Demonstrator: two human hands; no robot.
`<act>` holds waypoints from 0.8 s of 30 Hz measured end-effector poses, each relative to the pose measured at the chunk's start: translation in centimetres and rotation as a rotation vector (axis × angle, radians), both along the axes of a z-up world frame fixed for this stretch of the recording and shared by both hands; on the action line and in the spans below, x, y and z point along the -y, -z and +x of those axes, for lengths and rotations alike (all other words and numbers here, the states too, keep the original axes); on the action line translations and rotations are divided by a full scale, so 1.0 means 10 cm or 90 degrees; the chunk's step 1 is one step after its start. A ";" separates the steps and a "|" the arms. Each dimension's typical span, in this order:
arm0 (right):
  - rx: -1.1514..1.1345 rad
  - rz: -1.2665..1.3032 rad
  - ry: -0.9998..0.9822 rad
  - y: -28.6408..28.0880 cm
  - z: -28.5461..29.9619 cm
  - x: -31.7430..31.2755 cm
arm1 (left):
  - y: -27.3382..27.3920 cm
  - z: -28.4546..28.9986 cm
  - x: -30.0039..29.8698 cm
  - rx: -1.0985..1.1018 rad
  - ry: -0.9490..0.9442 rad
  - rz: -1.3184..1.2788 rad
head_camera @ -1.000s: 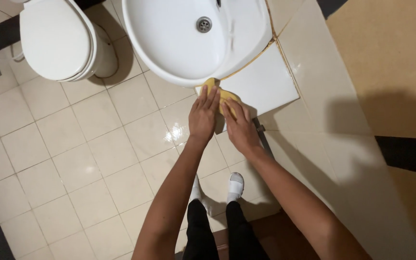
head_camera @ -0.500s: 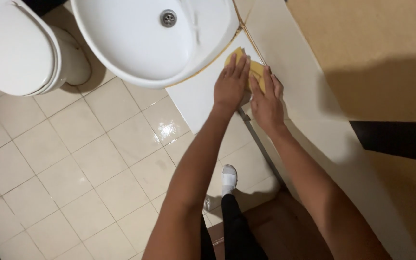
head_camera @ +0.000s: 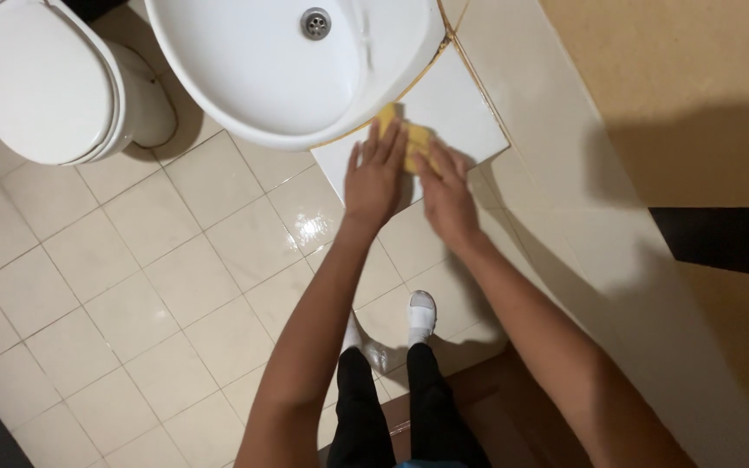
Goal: The person dispenses hand sanitizer and rubs their hands together, then uses a yellow sponge to wipe the sink basin and surrounding countertop. The person places the sponge back on the sink after wiping.
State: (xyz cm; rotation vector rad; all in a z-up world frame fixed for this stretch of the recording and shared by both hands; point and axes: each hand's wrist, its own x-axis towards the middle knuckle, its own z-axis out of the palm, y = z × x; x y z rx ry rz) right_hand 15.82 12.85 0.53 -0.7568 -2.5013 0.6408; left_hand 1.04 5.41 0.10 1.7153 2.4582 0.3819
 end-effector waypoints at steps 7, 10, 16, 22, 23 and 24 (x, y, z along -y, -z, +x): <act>0.095 -0.044 -0.091 -0.17 -0.22 0.57 | -0.30 -0.09 0.71 0.057 -0.121 0.036; 0.067 -0.038 -0.075 -0.12 -0.20 0.55 | -0.24 -0.11 0.76 0.076 -0.126 0.073; 0.222 0.012 -0.058 -0.16 -0.11 0.14 | -0.09 -0.10 0.35 0.032 -0.059 0.110; 0.173 0.088 0.031 -0.10 0.15 -0.34 | 0.18 0.04 -0.42 0.004 0.004 0.111; 0.149 0.089 0.043 -0.12 0.17 -0.39 | 0.10 0.08 -0.51 0.012 0.015 0.070; 0.125 0.090 0.056 -0.14 0.21 -0.44 | 0.02 0.13 -0.62 0.022 0.028 0.029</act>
